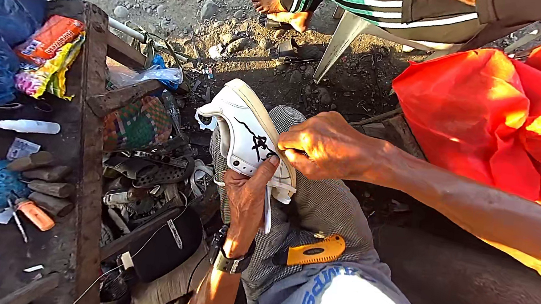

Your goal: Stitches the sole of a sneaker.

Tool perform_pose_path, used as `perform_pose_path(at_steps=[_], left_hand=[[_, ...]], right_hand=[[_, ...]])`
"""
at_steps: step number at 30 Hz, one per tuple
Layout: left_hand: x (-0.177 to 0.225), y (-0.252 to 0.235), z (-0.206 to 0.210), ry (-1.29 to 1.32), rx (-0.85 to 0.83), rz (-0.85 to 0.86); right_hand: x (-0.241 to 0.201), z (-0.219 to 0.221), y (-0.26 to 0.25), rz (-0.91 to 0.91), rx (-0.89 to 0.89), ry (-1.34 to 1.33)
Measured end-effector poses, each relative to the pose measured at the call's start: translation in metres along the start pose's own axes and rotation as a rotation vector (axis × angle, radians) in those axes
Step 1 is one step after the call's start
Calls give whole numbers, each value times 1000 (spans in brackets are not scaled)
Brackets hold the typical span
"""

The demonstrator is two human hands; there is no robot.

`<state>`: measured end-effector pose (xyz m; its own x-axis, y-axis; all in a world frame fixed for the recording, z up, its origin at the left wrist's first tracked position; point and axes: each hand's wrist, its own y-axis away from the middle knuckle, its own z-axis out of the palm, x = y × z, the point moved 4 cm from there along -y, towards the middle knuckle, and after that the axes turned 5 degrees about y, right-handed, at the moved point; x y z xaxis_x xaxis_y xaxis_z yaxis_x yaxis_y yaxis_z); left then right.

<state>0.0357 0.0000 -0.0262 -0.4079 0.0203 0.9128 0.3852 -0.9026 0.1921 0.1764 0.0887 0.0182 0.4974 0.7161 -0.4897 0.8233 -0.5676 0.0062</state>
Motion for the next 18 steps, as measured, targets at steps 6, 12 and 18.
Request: perform_pose_path(at_steps=[6,12,18], left_hand=[[1,-4,-8,4,-86,-19],[41,-21,-47,-523,-507,-102],[79,-37,-91,-448,-532,188]], right_hand=[[-5,3,-11,-18,-43,26],[1,-2,3,-92,45,103],[7,0,7,-100,128,81]])
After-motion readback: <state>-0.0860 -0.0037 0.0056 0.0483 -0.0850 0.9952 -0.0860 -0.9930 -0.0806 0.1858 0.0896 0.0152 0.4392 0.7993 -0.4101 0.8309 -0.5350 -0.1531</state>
